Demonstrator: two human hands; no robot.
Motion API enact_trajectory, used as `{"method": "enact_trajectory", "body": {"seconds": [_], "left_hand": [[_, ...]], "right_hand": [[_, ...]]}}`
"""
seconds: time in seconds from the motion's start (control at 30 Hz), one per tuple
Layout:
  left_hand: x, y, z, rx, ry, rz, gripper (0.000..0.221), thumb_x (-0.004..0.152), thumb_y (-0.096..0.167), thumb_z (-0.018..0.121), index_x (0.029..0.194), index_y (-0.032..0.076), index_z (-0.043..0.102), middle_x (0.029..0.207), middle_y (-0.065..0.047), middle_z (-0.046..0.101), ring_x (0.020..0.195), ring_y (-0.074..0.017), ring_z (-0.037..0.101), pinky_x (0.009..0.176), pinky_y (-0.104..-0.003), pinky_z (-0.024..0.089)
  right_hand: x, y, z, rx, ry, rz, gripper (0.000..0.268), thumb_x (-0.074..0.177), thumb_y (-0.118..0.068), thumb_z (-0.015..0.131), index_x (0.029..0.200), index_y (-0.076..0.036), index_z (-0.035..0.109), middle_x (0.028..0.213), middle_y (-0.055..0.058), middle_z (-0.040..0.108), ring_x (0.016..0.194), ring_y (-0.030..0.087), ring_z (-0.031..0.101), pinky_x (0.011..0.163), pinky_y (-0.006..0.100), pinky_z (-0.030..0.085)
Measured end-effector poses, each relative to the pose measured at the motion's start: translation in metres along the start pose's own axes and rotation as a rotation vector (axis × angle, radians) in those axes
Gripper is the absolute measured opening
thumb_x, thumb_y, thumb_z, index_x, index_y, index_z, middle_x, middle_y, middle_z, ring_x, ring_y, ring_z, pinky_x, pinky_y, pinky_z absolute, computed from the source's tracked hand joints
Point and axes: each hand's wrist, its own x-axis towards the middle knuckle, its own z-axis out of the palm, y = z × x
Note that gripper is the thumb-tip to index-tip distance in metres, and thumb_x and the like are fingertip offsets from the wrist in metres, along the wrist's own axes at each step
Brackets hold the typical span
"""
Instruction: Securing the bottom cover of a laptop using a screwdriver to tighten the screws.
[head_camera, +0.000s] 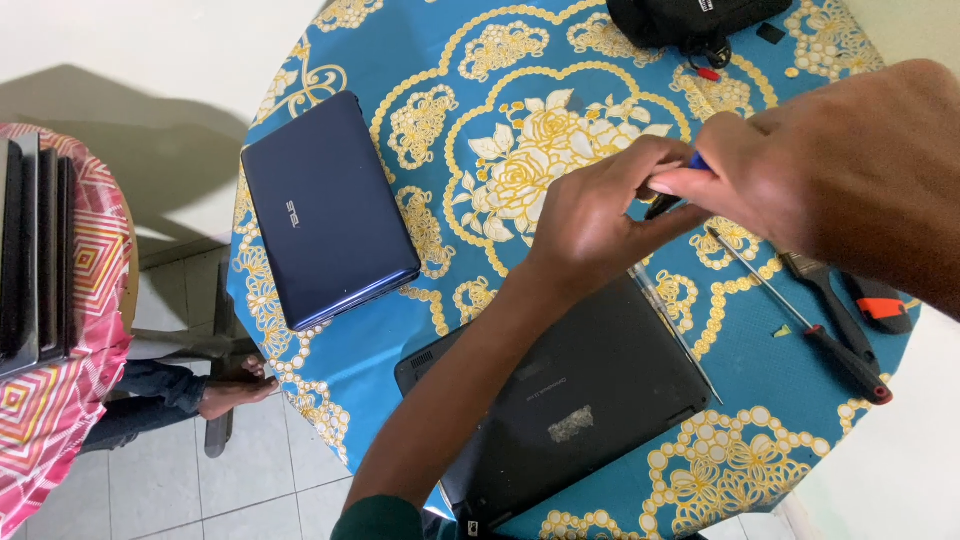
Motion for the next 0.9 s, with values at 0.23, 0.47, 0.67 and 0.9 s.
{"method": "enact_trajectory", "body": {"seconds": [0.23,0.47,0.67,0.9], "left_hand": [[0.0,-0.005,-0.001,0.035,-0.061,-0.001,0.018,0.108,0.029,0.059,0.122,0.017,0.06,0.073,-0.005,0.064,0.056,-0.0249,0.055,0.055,-0.039,0.031],[0.025,-0.003,-0.002,-0.136,-0.23,0.115,0.027,0.104,0.018,0.039,0.078,0.007,0.039,0.06,-0.007,0.041,0.05,-0.0264,0.037,0.052,-0.045,0.021],[0.009,0.019,-0.008,-0.05,0.057,-0.254,0.023,0.093,0.041,0.073,0.11,0.026,0.068,0.088,0.01,0.077,0.082,-0.0055,0.078,0.068,-0.025,0.054],[0.001,0.003,0.015,0.28,0.158,-0.109,0.019,0.103,0.042,0.056,0.103,0.023,0.062,0.07,0.001,0.07,0.056,-0.0265,0.065,0.049,-0.039,0.03]], "right_hand": [[0.006,0.004,-0.019,0.218,-0.002,0.052,0.034,0.101,-0.064,0.049,0.119,-0.039,0.062,0.09,-0.013,0.068,0.081,0.02,0.074,0.053,0.038,0.049],[0.013,0.01,0.0,0.318,0.093,-0.037,0.021,0.105,-0.045,0.055,0.111,-0.029,0.067,0.099,-0.007,0.071,0.069,0.03,0.073,0.052,0.045,0.056],[0.004,0.001,0.016,0.146,0.08,-0.021,0.015,0.108,-0.036,0.058,0.123,-0.035,0.062,0.075,-0.002,0.056,0.061,0.024,0.063,0.047,0.04,0.046],[0.011,-0.003,0.003,0.331,-0.104,0.234,0.043,0.116,-0.055,0.046,0.095,-0.022,0.065,0.066,-0.002,0.064,0.058,0.021,0.061,0.056,0.035,0.046]]}}
